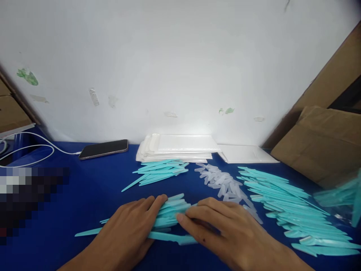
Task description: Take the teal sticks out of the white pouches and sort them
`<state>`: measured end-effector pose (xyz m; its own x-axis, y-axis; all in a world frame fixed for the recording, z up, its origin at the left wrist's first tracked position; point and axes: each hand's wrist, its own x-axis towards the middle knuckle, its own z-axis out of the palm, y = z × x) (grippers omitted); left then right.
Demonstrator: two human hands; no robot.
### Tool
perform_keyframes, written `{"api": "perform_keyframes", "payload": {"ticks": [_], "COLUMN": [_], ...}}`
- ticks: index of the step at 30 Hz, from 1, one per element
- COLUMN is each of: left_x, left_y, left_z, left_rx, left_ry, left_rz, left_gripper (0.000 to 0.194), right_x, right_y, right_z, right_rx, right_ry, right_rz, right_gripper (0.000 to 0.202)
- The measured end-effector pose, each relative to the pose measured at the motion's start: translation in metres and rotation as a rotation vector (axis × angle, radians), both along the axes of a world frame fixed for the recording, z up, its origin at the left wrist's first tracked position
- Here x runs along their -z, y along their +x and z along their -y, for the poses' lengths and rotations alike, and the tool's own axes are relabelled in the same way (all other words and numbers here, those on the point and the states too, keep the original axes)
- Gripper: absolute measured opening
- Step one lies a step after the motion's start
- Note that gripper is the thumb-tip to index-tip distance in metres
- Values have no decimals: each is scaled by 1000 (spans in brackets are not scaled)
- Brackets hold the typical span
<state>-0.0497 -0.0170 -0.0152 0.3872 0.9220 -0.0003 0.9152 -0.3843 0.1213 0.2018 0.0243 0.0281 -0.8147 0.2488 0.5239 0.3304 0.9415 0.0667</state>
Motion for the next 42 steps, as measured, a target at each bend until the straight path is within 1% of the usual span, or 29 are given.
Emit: {"api": "perform_keyframes", "payload": {"ticks": [5,8,10,13,17,19,21,23,27,30,32,34,37,39,40,42], "left_x": [-2,-9,-14,-20,-24,-24,-21,-18,-15,-16,-17,-15,-12,-12,-13,-18], "left_y": [4,10,14,17,19,19,18,16,15,16,17,16,14,13,11,7], "left_z": [2,2,2,2,2,1,1,1,1,1,0,1,3,5,5,4], "left_rx": [-40,-62,-74,-84,-89,-95,-98,-86,-35,-11,-2,3,-4,-10,-27,-128], "left_ry": [-63,-132,-171,-181,-169,-165,-155,-141,-110,-96,-88,-73,-41,3,42,130], "left_rz": [-30,-64,-84,-85,-106,-107,-95,-68,-4,-12,-15,-10,26,124,203,361], "left_gripper": [69,72,73,70,70,70,70,70,67,62,58,61,67,68,67,62], "right_x": [4,5,4,2,4,6,10,14,21,23,23,22,19,18,18,18], "right_y": [-10,-17,-20,-19,-8,-3,-1,-3,-15,-24,-26,-26,-19,-14,-12,-10], "right_z": [6,10,12,11,2,-1,-2,0,7,12,15,16,16,14,13,8], "right_rx": [-1,-34,-57,-50,85,164,201,182,82,28,25,16,34,108,156,229], "right_ry": [136,200,190,128,76,-8,-128,-252,-493,-597,-635,-638,-586,-532,-518,-523], "right_rz": [53,63,35,-15,-101,-137,-154,-179,-267,-274,-253,-269,-426,-601,-680,-799], "right_gripper": [30,28,26,29,28,35,40,40,38,38,38,38,38,36,35,34]}}
